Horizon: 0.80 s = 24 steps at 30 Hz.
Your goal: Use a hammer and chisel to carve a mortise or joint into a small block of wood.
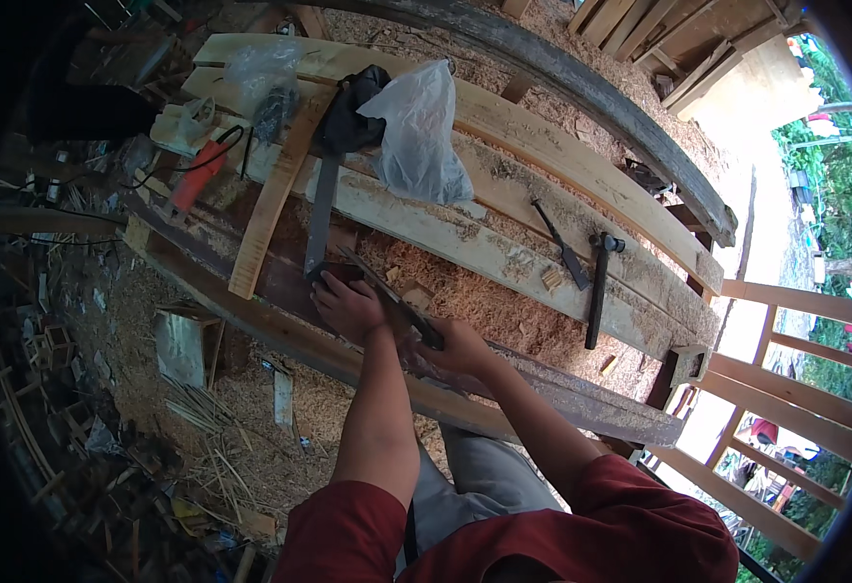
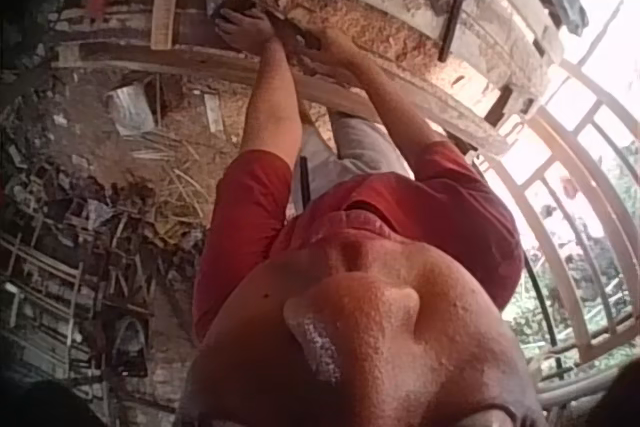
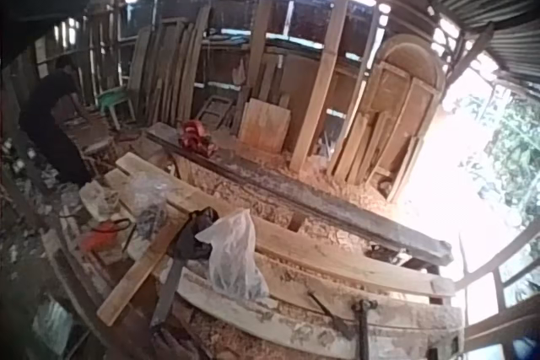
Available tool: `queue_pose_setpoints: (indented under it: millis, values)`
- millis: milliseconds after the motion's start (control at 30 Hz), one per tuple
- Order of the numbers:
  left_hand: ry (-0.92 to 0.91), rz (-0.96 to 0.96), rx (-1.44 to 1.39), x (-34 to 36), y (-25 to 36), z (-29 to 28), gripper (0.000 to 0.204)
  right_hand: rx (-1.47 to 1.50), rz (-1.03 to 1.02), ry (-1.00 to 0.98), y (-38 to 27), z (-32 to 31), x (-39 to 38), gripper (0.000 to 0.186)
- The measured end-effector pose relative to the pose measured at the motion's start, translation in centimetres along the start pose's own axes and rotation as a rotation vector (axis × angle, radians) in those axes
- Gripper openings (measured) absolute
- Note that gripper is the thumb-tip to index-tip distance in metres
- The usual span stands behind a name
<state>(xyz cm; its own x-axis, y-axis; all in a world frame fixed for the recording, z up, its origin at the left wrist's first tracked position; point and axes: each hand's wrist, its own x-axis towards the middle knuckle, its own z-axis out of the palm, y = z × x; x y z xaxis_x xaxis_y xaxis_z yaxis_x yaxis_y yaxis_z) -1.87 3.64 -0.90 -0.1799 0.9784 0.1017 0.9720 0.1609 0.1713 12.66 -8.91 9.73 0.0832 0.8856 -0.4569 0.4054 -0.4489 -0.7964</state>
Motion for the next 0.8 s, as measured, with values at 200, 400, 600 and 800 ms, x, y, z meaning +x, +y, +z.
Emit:
queue_pose_setpoints:
  millis: [200, 400, 600, 800]
  values:
    - [-0.01, -0.003, -0.006, 0.3, 0.1, -0.4, 0.058, 0.108, 0.072, 0.019, 0.1, -0.2, 0.7, 0.035]
    - [0.05, -0.12, -0.116, 0.2, 1.2, -0.7, 0.06, -0.023, 0.186, 0.048, -1.2, -0.7, 1.4, 0.031]
    - [0.019, -0.097, 0.01, 0.3, 1.7, -0.1, 0.06, -0.06, 0.214, 0.021, -1.5, -1.3, 1.9, 0.038]
    - [0.041, -0.084, 0.022, 0.2, 1.6, 0.2, 0.057, -0.016, 0.259, -0.024, -3.1, -2.3, 2.3, 0.04]
